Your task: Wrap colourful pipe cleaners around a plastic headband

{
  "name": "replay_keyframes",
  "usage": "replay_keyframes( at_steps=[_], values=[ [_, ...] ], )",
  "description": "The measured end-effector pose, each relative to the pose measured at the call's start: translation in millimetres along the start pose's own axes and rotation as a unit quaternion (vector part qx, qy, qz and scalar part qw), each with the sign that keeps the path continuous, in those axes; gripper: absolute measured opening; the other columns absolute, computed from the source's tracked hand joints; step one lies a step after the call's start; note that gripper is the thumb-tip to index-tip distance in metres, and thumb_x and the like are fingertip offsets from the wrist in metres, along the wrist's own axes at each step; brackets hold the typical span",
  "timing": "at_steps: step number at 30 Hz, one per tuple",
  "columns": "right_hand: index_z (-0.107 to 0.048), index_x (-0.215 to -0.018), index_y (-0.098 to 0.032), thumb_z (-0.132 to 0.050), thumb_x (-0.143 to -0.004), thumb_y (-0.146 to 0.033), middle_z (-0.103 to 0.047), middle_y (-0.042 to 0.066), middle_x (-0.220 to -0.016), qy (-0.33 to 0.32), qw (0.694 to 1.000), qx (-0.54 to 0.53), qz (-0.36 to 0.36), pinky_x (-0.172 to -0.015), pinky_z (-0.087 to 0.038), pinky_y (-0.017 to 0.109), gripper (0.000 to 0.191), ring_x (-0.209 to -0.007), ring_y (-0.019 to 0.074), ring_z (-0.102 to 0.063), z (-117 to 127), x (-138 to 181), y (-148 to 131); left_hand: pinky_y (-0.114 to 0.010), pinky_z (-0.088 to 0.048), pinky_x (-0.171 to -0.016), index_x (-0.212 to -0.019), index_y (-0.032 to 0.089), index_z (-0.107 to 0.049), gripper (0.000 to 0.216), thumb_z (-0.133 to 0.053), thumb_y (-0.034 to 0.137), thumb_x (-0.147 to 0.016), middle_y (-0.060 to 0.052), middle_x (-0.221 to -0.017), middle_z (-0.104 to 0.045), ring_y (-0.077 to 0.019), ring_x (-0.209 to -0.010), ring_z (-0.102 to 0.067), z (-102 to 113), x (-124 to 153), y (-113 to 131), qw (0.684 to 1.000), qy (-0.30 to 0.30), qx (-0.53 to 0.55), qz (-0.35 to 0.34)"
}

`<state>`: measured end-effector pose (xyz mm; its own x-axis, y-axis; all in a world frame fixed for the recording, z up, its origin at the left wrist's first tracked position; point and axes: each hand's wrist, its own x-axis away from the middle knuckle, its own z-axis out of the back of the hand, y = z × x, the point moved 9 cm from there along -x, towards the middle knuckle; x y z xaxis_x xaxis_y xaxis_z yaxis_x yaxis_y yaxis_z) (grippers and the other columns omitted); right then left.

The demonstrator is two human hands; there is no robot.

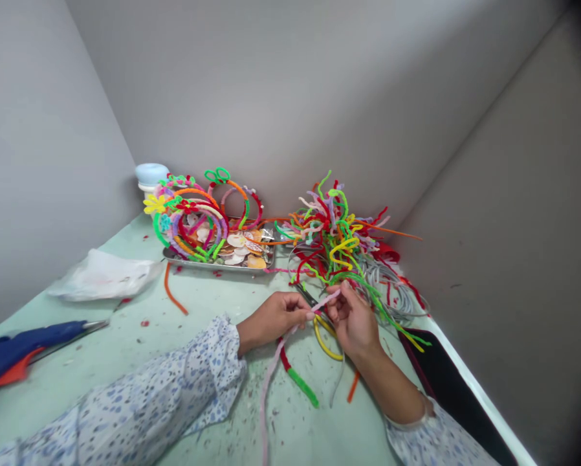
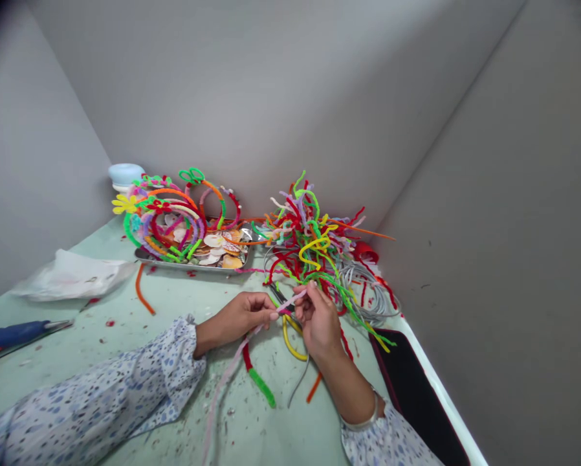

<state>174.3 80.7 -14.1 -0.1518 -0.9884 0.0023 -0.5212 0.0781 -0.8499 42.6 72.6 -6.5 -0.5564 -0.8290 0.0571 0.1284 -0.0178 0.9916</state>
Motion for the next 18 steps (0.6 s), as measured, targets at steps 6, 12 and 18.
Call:
replay_keyframes(
  at_steps=[6, 12, 18],
  values=[
    [-0.066, -0.077, -0.014, -0.062, -0.077, -0.039, -0.055, -0.003, -0.054, -0.010, 1.000, 0.009, -0.008, -0.038, -0.036, 0.016, 0.025, -0.039, 0.0046, -0.046, -2.7, -1.3, -0.5, -0.017, -0.024, -0.039, -0.076, 0.013, -0.056, 0.028, -0.059, 0.041, -0.075, 0.004, -0.057, -0.050, -0.0037, -0.042, -0.033, 1.8, 0.8, 1.1, 1.000, 0.013, 0.006, -0.002],
    [-0.063, -0.080, -0.017, -0.066, -0.074, -0.037, -0.055, -0.005, -0.061, 0.025, 1.000, 0.003, 0.013, -0.037, -0.033, 0.015, 0.021, -0.041, 0.0033, -0.046, 3.1, -2.6, -4.6, -0.017, -0.023, -0.040, -0.074, 0.013, -0.055, 0.033, -0.059, 0.046, -0.073, 0.004, -0.056, -0.049, -0.0037, -0.042, -0.033, 2.7, 0.4, -0.4, 1.000, 0.021, 0.022, -0.001],
    [-0.062, -0.073, -0.017, -0.068, -0.071, -0.037, -0.053, -0.005, -0.057, 0.040, 0.999, -0.001, 0.020, -0.035, -0.031, 0.015, 0.022, -0.040, 0.0034, -0.044, 8.1, -3.7, -5.4, -0.017, -0.023, -0.042, -0.074, 0.013, -0.055, 0.030, -0.059, 0.042, -0.074, 0.004, -0.055, -0.048, -0.0039, -0.042, -0.033, 1.9, 1.2, 1.5, 1.000, 0.015, 0.013, -0.003]
  ],
)
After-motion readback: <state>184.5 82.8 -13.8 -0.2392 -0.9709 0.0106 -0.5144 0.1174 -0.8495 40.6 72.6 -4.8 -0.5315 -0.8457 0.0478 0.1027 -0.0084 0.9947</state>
